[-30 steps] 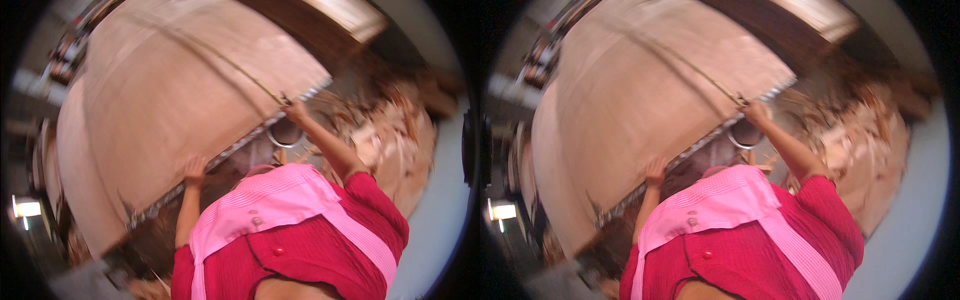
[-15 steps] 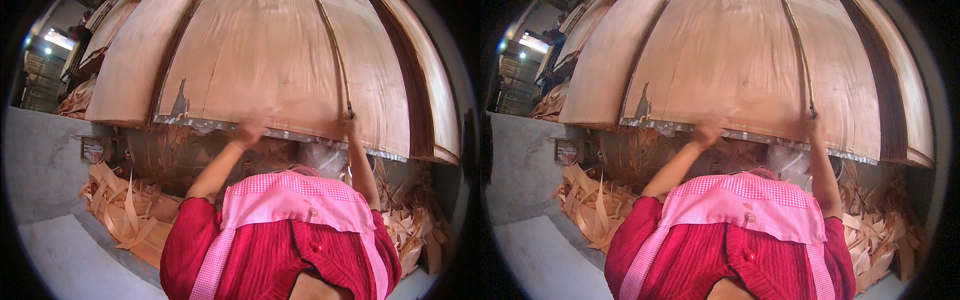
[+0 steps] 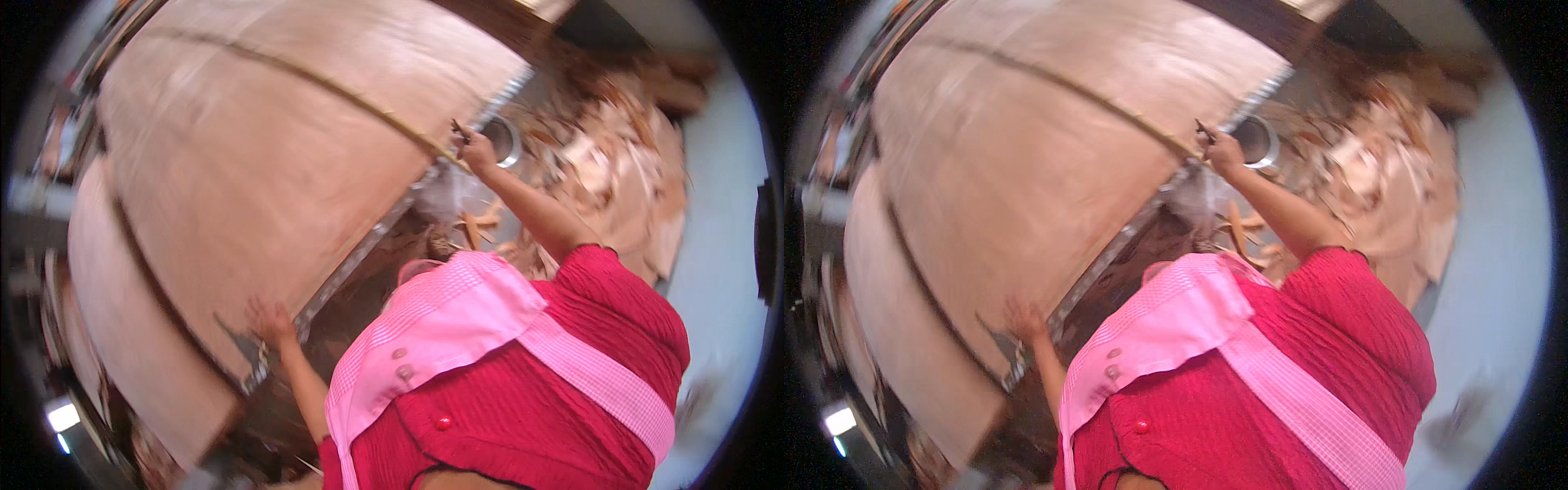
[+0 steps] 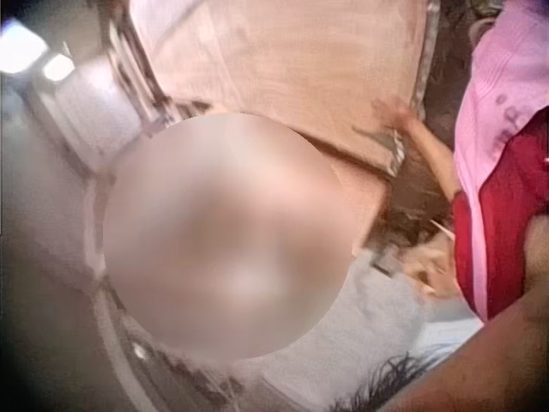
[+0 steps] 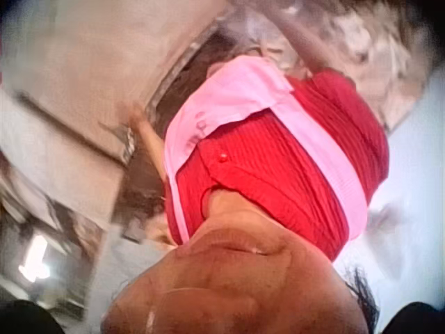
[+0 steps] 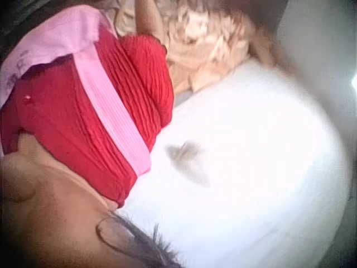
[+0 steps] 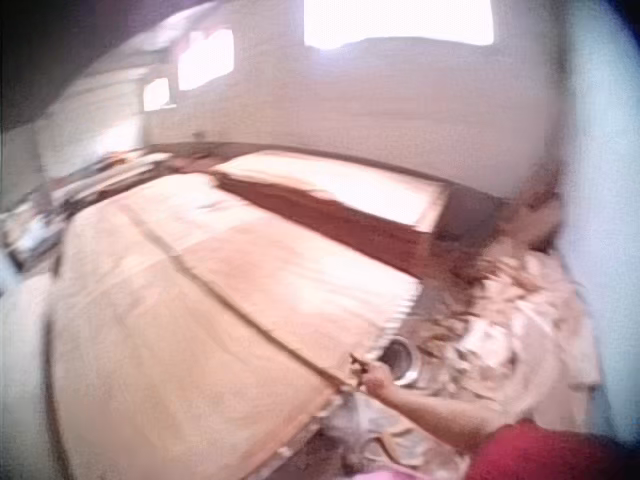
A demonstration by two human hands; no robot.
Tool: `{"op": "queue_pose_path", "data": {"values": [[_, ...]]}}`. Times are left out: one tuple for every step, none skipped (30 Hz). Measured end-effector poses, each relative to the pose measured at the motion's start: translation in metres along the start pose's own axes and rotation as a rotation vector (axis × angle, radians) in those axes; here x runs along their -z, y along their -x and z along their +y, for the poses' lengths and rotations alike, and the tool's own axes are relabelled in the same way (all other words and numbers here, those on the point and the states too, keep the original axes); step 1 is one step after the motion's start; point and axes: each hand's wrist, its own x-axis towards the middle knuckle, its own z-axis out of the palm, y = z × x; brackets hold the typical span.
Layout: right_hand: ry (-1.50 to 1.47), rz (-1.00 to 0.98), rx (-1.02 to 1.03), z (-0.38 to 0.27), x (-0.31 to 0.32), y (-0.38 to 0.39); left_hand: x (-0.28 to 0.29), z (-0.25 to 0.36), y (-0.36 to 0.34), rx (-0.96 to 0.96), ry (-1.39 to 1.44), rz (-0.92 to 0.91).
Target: The person trims and cuts sheets of wood veneer using a small utility knife, frequently using a long flexible strip of wood as a guide for long cuts.
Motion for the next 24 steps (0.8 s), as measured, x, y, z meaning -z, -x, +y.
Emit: {"op": "queue_pose_path", "data": {"values": [[-0.087, 0.090, -0.133, 0.006, 0.022, 0.007, -0.015, -0.004, 0.001, -0.053, -0.103, 0.037], [-0.062, 0.229, -0.227, 0.026, 0.053, 0.010, -0.009, 0.012, -0.007, -0.046, -0.023, 0.037], [-0.047, 0.343, -0.317, 0.052, 0.082, 0.008, 0.003, 0.027, -0.012, -0.017, 0.043, 0.033], [-0.155, 0.472, -0.316, 0.072, 0.105, 0.001, 0.001, 0.028, -0.014, -0.040, 0.053, 0.008], [0.040, 0.468, -0.386, 0.067, 0.128, -0.003, -0.002, 0.020, -0.017, -0.045, 0.052, -0.021], [-0.052, 0.505, -0.373, 0.088, 0.150, -0.019, -0.007, 0.011, -0.023, -0.056, 0.057, -0.051], [-0.139, 0.529, -0.359, 0.111, 0.169, -0.041, -0.015, -0.004, -0.027, -0.023, 0.108, -0.076], [-0.156, 0.494, -0.419, 0.119, 0.176, -0.059, -0.025, -0.023, -0.030, 0.030, 0.156, -0.100], [-0.157, 0.436, -0.449, 0.112, 0.179, -0.085, -0.034, -0.037, -0.021, 0.118, 0.222, -0.113], [-0.156, 0.390, -0.492, 0.112, 0.187, -0.113, -0.034, -0.034, -0.023, 0.040, 0.092, -0.082], [-0.190, 0.363, -0.534, 0.111, 0.189, -0.131, -0.029, -0.028, -0.015, -0.019, -0.038, -0.055], [-0.225, 0.322, -0.581, 0.109, 0.186, -0.146, -0.017, -0.012, -0.011, 0.056, 0.026, -0.111], [0.117, 0.337, -0.562, 0.178, 0.245, -0.172, -0.013, 0.015, -0.038, 0.091, 0.131, -0.157], [-0.210, 0.003, -0.560, 0.171, 0.212, -0.179, 0.000, 0.007, -0.029, 0.364, 0.059, -0.418], [-0.306, -0.121, -0.575, 0.148, 0.205, -0.173, 0.022, 0.030, -0.038, 0.696, 0.244, -0.519], [-0.136, -0.123, -0.565, 0.136, 0.209, -0.172, 0.033, 0.033, -0.042, 0.537, 0.115, -0.512], [-0.107, -0.071, -0.609, 0.128, 0.212, -0.169, 0.040, 0.036, -0.046, 0.383, -0.023, -0.488], [0.171, -0.079, -0.333, 0.163, 0.238, -0.184, 0.043, 0.047, -0.055, 0.294, -0.131, -0.401], [0.263, -0.057, -0.241, 0.161, 0.237, -0.189, 0.040, 0.037, -0.044, 0.274, -0.091, -0.334], [0.453, -0.095, -0.297, 0.136, 0.229, -0.189, 0.033, 0.030, -0.035, 0.233, -0.046, -0.263], [0.640, -0.097, -0.357, 0.098, 0.222, -0.179, 0.040, 0.033, -0.041, 0.219, -0.038, -0.305], [0.952, -0.093, -0.255, 0.068, 0.224, -0.169, 0.055, 0.041, -0.057, 0.179, -0.021, -0.346], [1.264, -0.111, -0.128, 0.041, 0.215, -0.167, 0.064, 0.038, -0.062, 0.166, -0.010, -0.395], [1.169, -0.145, -0.100, 0.009, 0.202, -0.163, 0.064, 0.023, -0.066, 0.230, 0.059, -0.347]]}}
